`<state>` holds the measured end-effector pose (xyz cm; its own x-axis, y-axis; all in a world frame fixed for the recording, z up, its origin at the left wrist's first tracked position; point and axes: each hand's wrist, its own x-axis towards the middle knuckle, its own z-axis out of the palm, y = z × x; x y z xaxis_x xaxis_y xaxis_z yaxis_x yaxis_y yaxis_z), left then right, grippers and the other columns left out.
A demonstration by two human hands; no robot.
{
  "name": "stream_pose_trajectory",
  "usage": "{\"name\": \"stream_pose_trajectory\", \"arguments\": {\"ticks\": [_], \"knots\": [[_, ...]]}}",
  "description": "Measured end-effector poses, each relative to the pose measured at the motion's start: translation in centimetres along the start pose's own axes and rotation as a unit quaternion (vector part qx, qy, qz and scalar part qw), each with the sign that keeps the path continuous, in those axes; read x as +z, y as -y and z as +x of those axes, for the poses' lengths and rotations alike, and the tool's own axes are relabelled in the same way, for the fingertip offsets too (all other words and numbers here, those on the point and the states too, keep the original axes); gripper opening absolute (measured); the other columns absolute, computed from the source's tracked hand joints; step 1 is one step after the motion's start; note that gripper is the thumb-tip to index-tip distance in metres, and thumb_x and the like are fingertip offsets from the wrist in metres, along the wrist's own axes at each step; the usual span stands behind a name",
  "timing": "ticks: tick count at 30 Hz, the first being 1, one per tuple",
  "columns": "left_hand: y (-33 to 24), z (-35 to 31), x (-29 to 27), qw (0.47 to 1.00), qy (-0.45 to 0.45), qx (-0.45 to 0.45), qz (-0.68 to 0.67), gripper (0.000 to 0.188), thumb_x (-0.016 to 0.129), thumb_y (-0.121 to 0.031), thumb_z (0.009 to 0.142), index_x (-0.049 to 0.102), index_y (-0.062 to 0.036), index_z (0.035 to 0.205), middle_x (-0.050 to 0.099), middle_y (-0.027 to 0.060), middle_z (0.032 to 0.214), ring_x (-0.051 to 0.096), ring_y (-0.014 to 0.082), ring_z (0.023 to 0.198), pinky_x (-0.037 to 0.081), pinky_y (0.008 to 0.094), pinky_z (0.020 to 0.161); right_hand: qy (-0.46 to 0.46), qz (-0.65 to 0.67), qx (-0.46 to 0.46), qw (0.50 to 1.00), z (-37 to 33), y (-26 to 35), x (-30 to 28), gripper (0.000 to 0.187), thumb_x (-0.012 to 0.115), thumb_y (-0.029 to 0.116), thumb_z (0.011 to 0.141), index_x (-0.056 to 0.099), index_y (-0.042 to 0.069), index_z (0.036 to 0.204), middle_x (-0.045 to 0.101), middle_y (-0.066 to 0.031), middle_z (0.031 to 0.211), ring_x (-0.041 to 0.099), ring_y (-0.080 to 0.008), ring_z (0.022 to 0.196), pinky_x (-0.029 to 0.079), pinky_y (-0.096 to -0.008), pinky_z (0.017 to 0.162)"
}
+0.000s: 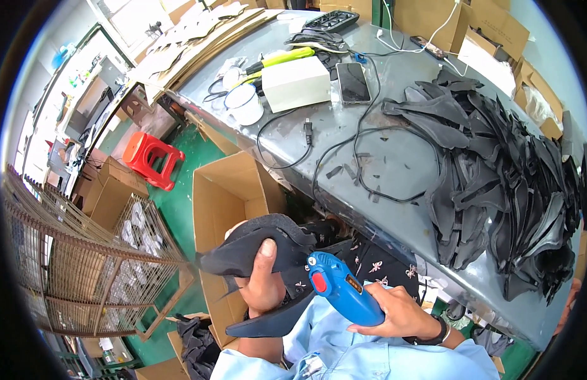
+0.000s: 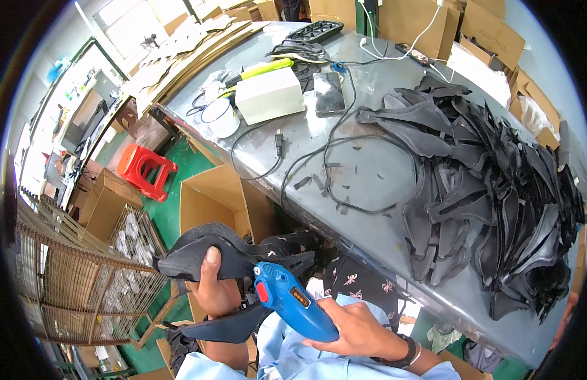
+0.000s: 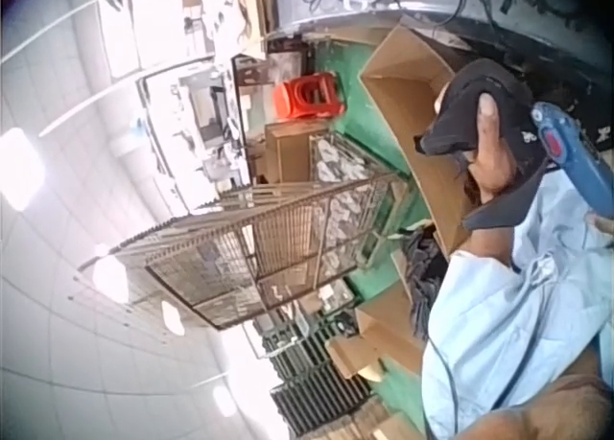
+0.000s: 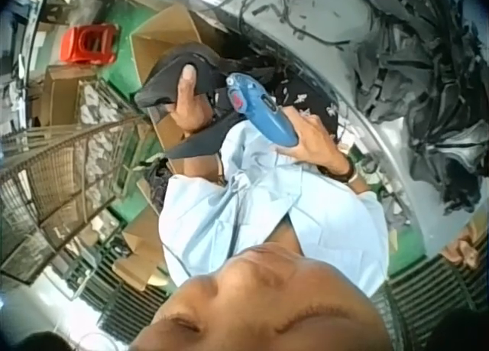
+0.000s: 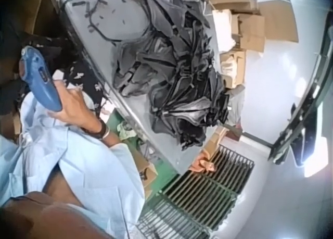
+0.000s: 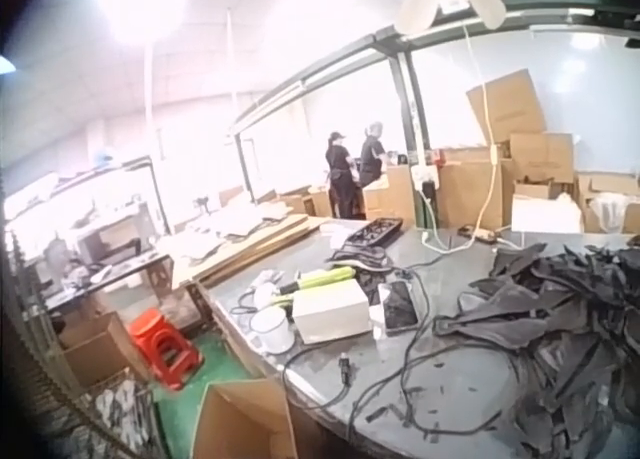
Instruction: The person picks up black foam pieces one at a time from a pile and trims the edges using blue electric shears. After rotating each piece to trim all sides, they place the finished item into a cardboard box.
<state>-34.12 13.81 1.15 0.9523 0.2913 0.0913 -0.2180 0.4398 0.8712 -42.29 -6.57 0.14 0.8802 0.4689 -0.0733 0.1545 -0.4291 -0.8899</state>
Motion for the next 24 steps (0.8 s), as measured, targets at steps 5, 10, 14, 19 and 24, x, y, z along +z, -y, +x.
{"name": "stream_pose_trajectory", "arguments": {"ticks": [5, 10, 14, 19, 24], "knots": [[0.8, -0.9, 0.0, 0.999, -0.005, 0.04, 0.022, 0.034, 0.06, -0.008, 0.077, 0.047, -0.0002, 0.108, 0.056, 0.0106, 0.099, 0.055, 0.0185, 0.09, 0.042, 0.031, 0.086, -0.001, 0.046, 0.025, 0.999, 0.1, 1.0, 0.0, 0.064, 0.078, 0.04, 0.068, 0.048, -0.002, 0.107, 0.063, -0.0141, 0.077, 0.065, -0.0247, 0.064, 0.051, -0.0305, 0.059], [0.8, -1.5, 0.5, 1.0, 0.02, 0.02, 0.001, 0.032, 0.059, -0.008, 0.078, 0.047, -0.0014, 0.107, 0.056, 0.0111, 0.099, 0.055, 0.0183, 0.09, 0.042, 0.031, 0.085, -0.006, 0.078, 0.043, 0.996, 0.3, 1.7, -0.1, 0.062, 0.082, 0.038, 0.065, 0.05, -0.002, 0.1, 0.06, -0.0108, 0.075, 0.063, -0.0195, 0.061, 0.047, -0.0283, 0.057], [0.2, -1.6, 0.9, 0.998, 0.054, 0.008, 0.013, 0.03, 0.058, -0.008, 0.079, 0.049, 0.0006, 0.107, 0.057, 0.011, 0.099, 0.055, 0.018, 0.091, 0.042, 0.0304, 0.085, -0.028, 0.052, 0.034, 0.998, 0.3, 1.8, 0.0, 0.061, 0.082, 0.037, 0.064, 0.05, -0.002, 0.099, 0.059, -0.0101, 0.071, 0.062, -0.0199, 0.057, 0.047, -0.0278, 0.054], [-0.8, -1.2, 0.9, 0.993, 0.083, 0.01, 0.084, 0.026, 0.055, -0.006, 0.077, 0.051, 0.0014, 0.103, 0.058, 0.0123, 0.095, 0.058, 0.0201, 0.087, 0.045, 0.0305, 0.082, -0.077, -0.015, -0.024, 0.997, 0.4, 1.1, 0.4, 0.06, 0.082, 0.034, 0.066, 0.051, -0.003, 0.102, 0.062, -0.012, 0.07, 0.064, -0.0227, 0.058, 0.049, -0.0283, 0.055], [-2.0, -0.5, -0.2, 0.97, 0.158, -0.084, 0.167, 0.025, 0.056, 0.0, 0.081, 0.054, -0.0002, 0.106, 0.058, 0.0076, 0.099, 0.054, 0.014, 0.091, 0.043, 0.0265, 0.082, -0.079, -0.122, -0.035, 0.989, 0.1, 0.4, 0.7, 0.057, 0.08, 0.03, 0.068, 0.051, -0.004, 0.103, 0.064, -0.0147, 0.075, 0.066, -0.0261, 0.062, 0.052, -0.032, 0.057]]}}
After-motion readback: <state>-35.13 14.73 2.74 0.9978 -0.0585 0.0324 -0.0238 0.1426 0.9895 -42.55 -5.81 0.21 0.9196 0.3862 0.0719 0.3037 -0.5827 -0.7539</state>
